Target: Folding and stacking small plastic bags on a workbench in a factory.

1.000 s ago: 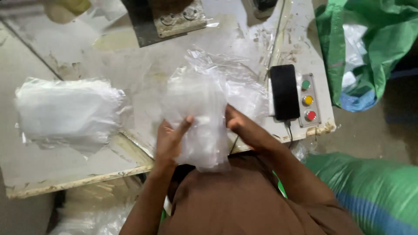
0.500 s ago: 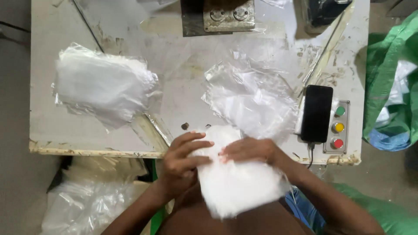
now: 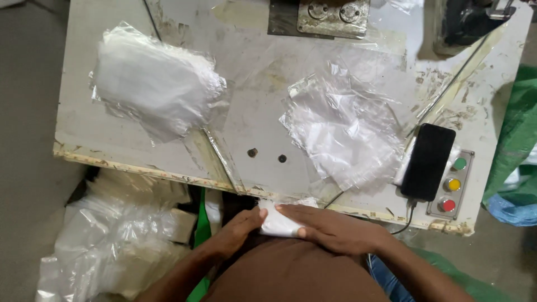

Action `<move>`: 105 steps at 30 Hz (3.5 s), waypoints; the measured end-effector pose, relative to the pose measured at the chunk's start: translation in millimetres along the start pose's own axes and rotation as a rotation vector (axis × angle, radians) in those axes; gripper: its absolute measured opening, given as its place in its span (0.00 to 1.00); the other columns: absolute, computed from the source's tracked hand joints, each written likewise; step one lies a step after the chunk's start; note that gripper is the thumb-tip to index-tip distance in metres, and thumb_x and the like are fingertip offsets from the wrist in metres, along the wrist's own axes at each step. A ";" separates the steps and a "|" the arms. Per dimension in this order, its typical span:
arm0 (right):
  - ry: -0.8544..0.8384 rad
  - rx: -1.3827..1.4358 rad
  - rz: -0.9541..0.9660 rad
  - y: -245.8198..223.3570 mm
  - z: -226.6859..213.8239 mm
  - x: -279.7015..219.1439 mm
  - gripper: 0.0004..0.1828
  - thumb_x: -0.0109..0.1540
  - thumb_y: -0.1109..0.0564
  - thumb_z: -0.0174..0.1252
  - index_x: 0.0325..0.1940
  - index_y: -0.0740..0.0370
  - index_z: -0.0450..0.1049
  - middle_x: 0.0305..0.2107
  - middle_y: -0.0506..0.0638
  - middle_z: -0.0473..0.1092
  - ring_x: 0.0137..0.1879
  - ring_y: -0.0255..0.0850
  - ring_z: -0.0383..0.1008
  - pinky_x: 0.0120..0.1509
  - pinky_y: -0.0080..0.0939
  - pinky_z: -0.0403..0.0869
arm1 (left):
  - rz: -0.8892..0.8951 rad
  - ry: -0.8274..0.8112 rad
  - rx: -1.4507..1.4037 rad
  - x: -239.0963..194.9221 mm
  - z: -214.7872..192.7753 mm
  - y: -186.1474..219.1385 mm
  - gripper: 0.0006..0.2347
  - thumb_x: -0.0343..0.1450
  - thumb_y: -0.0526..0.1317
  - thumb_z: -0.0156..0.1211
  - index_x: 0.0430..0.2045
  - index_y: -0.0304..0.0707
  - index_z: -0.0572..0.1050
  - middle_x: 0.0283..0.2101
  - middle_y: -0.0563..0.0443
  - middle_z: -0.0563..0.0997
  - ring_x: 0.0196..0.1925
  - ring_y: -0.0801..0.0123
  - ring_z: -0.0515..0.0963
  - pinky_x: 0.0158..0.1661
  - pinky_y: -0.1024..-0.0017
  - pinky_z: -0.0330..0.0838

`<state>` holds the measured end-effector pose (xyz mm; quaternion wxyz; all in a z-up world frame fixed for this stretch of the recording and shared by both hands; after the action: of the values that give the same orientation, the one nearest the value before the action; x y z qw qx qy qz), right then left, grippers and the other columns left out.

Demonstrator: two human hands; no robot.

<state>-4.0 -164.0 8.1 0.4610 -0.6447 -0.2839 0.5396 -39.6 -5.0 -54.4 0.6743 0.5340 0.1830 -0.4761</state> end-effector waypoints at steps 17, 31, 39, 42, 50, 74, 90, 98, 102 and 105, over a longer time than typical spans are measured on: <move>1.363 0.672 -0.197 74.3 -80.5 -13.8 0.11 0.56 0.66 0.70 0.43 0.68 0.82 0.35 0.61 0.79 0.40 0.42 0.79 0.48 0.44 0.78 | 0.741 0.402 -0.110 28.3 -7.3 118.0 0.33 0.62 0.41 0.79 0.60 0.41 0.66 0.59 0.37 0.70 0.62 0.52 0.68 0.61 0.58 0.64; 1.314 0.723 -0.436 102.6 -114.0 -24.8 0.23 0.49 0.77 0.65 0.48 0.76 0.73 0.49 0.76 0.73 0.37 0.67 0.80 0.31 0.60 0.84 | 1.298 0.474 0.128 18.9 -100.5 206.3 0.15 0.75 0.28 0.62 0.56 0.39 0.76 0.56 0.46 0.83 0.51 0.66 0.86 0.52 0.72 0.78; 1.437 0.745 -0.416 76.6 -138.9 -25.4 0.20 0.54 0.71 0.67 0.49 0.65 0.74 0.38 0.58 0.76 0.40 0.47 0.81 0.47 0.55 0.85 | 0.767 0.718 0.532 33.1 -192.4 175.1 0.09 0.73 0.40 0.69 0.38 0.32 0.83 0.25 0.42 0.82 0.25 0.66 0.81 0.29 0.69 0.75; 1.245 0.827 -0.345 70.5 -140.4 1.8 0.17 0.53 0.74 0.69 0.43 0.67 0.77 0.39 0.62 0.79 0.35 0.47 0.83 0.42 0.47 0.87 | 0.855 0.585 0.411 -8.8 -143.4 182.9 0.10 0.77 0.40 0.60 0.41 0.31 0.82 0.32 0.40 0.83 0.33 0.64 0.79 0.40 0.65 0.77; 0.687 0.686 -0.260 23.3 -107.1 66.2 0.23 0.53 0.71 0.66 0.53 0.70 0.78 0.42 0.68 0.79 0.36 0.54 0.82 0.35 0.56 0.84 | 0.682 0.011 -0.507 126.1 -85.5 41.7 0.17 0.60 0.26 0.69 0.42 0.25 0.75 0.41 0.35 0.80 0.38 0.51 0.85 0.35 0.54 0.86; 1.061 0.806 -0.405 17.6 -132.6 84.2 0.07 0.66 0.57 0.61 0.36 0.63 0.77 0.29 0.50 0.75 0.35 0.35 0.72 0.46 0.40 0.76 | 1.613 0.810 0.763 -19.1 -10.1 181.7 0.04 0.72 0.37 0.65 0.37 0.45 0.85 0.23 0.55 0.76 0.23 0.66 0.78 0.30 0.71 0.74; 1.158 0.400 -0.184 62.2 -285.6 182.6 0.06 0.57 0.66 0.61 0.36 0.61 0.80 0.25 0.48 0.74 0.29 0.36 0.71 0.33 0.38 0.71 | 1.024 0.744 0.255 50.0 -156.4 205.5 0.14 0.77 0.30 0.54 0.56 0.17 0.69 0.37 0.34 0.81 0.24 0.67 0.81 0.22 0.76 0.80; 1.018 0.474 -0.212 32.8 -265.9 199.4 0.14 0.56 0.67 0.57 0.43 0.56 0.80 0.35 0.43 0.78 0.38 0.32 0.74 0.41 0.33 0.75 | 0.992 0.932 1.413 117.4 -127.9 246.7 0.23 0.83 0.45 0.38 0.72 0.32 0.56 0.75 0.40 0.57 0.77 0.48 0.52 0.73 0.56 0.47; 0.825 0.642 -0.137 20.9 -261.0 154.1 0.44 0.60 0.40 0.60 0.78 0.46 0.52 0.73 0.71 0.51 0.53 0.58 0.83 0.60 0.47 0.82 | 0.792 0.812 1.635 148.0 -124.0 253.9 0.29 0.81 0.52 0.34 0.76 0.35 0.45 0.79 0.40 0.42 0.81 0.50 0.39 0.75 0.55 0.32; 1.104 0.219 -0.110 -23.2 -254.6 40.4 0.31 0.66 0.47 0.56 0.72 0.52 0.63 0.60 0.62 0.72 0.53 0.46 0.82 0.58 0.41 0.84 | 0.612 0.734 1.622 144.5 -114.3 257.9 0.44 0.74 0.72 0.36 0.76 0.35 0.39 0.79 0.40 0.33 0.80 0.52 0.29 0.74 0.56 0.23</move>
<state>253.2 -192.8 9.6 0.6328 -0.7639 0.0240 0.1239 275.6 26.6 -64.2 0.0925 0.9821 -0.1517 -0.0624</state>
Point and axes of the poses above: each hand's wrist, its own x-axis towards the middle knuckle, its own z-axis out of the palm, y = z × x, the point moved 8 cm from there along x, towards the middle knuckle
